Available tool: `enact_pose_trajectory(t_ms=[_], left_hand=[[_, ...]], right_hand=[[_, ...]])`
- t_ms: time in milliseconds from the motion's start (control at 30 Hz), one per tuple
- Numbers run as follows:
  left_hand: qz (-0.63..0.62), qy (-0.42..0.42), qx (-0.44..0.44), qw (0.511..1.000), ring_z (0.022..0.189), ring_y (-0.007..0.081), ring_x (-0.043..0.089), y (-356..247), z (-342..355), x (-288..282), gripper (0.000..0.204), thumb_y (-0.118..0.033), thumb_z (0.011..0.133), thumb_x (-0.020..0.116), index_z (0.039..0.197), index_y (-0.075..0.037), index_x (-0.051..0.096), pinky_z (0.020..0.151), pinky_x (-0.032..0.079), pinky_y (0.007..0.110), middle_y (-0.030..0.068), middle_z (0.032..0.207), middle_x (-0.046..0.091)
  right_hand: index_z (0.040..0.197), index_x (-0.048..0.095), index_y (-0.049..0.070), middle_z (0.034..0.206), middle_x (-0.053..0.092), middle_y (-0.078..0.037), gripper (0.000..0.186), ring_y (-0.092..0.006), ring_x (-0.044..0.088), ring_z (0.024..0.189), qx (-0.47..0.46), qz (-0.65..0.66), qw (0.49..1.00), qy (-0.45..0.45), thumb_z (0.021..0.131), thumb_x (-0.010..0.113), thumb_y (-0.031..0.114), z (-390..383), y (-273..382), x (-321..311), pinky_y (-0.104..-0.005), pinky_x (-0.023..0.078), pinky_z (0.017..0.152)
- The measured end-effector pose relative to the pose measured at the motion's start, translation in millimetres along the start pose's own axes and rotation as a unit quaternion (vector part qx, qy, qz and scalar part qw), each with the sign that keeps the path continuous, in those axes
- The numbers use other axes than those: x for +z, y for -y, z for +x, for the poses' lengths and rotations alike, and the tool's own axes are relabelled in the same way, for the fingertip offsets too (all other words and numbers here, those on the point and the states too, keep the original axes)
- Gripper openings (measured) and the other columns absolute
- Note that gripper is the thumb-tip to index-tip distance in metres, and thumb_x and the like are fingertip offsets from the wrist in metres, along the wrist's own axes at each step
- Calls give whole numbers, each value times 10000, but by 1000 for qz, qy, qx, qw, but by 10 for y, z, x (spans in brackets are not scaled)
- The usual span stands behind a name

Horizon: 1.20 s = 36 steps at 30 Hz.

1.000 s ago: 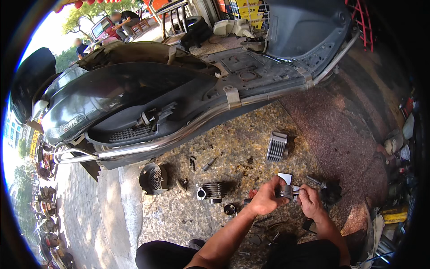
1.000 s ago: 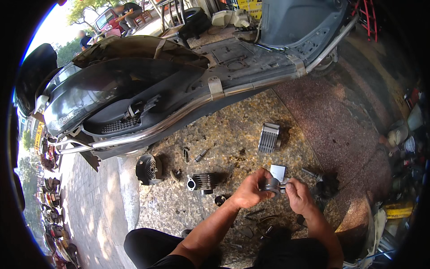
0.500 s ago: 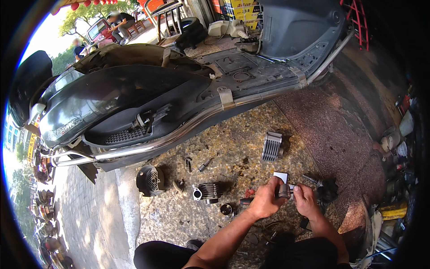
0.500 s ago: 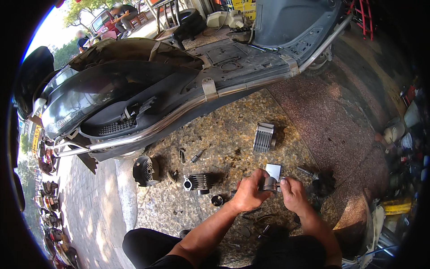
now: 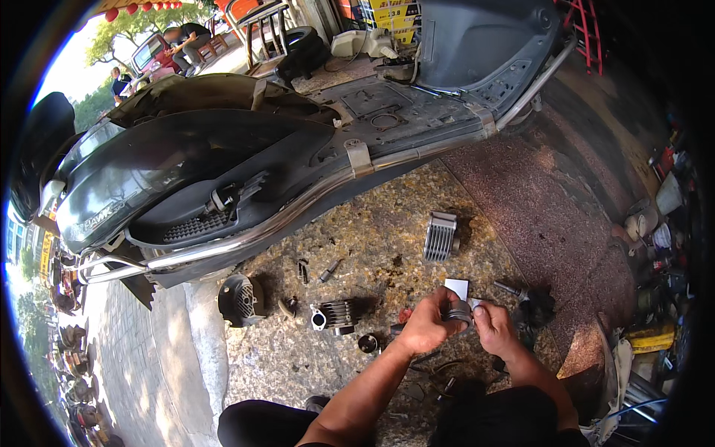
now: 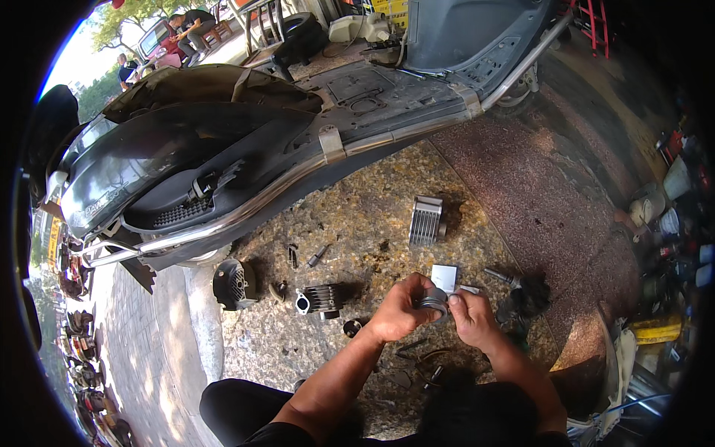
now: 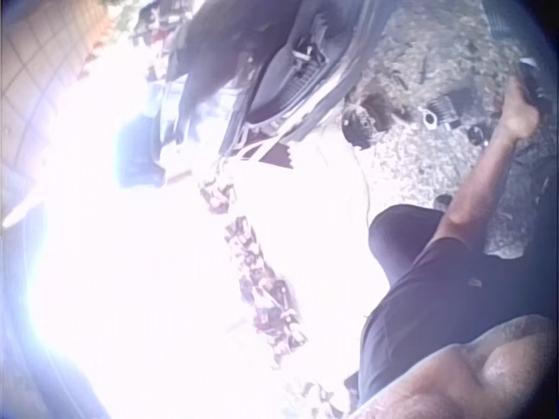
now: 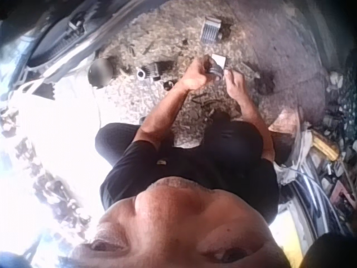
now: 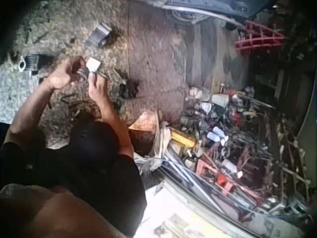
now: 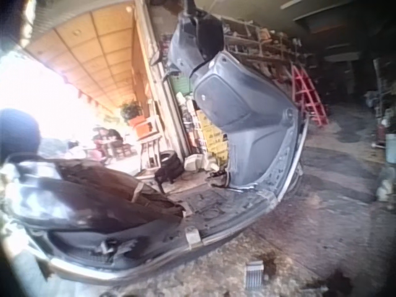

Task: The person disassembles and cleans scooter engine components, including the piston and cylinder. They use a funnel to pour oil into the piston, then wipe the parts with a cloth. The person also cleans the engine area of the scooter.

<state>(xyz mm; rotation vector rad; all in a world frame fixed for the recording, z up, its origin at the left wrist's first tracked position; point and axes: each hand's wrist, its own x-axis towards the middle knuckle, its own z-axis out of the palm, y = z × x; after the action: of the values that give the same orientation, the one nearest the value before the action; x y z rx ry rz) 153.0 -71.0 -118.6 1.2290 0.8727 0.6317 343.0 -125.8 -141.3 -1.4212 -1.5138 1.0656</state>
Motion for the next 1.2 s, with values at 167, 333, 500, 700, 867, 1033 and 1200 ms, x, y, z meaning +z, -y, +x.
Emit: enact_pose_trajectory(t_ms=[167,333,500,700,867,1033,1200], left_hand=[[218,-63,59,972,745,211,632,-38,-61,101,463,-66,706,807,1073,-33,527,693,506,338,131,810,633],[49,42,-51,997,839,150,616,36,33,5,398,-6,753,784,1061,-12,532,745,505,306,96,921,662],[-111,64,-75,989,821,167,612,82,58,-31,400,-19,743,786,1051,1,532,737,499,313,84,897,648],[208,-28,52,976,732,172,600,37,-21,51,460,-90,729,826,1076,-22,531,661,494,333,108,858,655],[-55,53,-52,996,822,208,637,124,43,-40,388,-18,751,774,1048,16,528,740,511,330,124,929,669],[-113,40,-48,992,838,164,631,143,55,-54,347,62,741,747,1016,23,539,753,514,303,92,919,668],[-89,11,-45,995,796,167,649,95,51,-12,360,77,722,747,1004,24,529,748,524,291,115,894,683]], right_hand=[[745,534,40,578,488,8,430,-103,475,529,166,192,967,20,1040,436,337,-42,-94,59,-301,369,493],[743,550,30,573,518,-28,409,-139,480,505,34,48,998,9,1033,449,301,-74,-66,-10,-335,386,489],[739,550,30,583,526,-36,407,-145,466,508,-42,-20,999,11,1032,453,296,-56,-37,-60,-341,381,489],[722,525,46,594,484,11,445,-103,443,528,190,244,951,16,1042,444,345,-60,-125,38,-308,360,494],[826,600,14,618,541,-59,360,-150,520,568,43,53,997,21,1024,467,284,-82,-74,-14,-345,425,547],[797,589,7,637,566,-128,371,-236,561,590,-78,-4,997,-19,1003,479,294,4,-121,54,-405,435,581],[801,575,1,629,550,-124,427,-215,515,589,7,46,999,9,1017,476,355,23,-230,117,-391,423,584]])
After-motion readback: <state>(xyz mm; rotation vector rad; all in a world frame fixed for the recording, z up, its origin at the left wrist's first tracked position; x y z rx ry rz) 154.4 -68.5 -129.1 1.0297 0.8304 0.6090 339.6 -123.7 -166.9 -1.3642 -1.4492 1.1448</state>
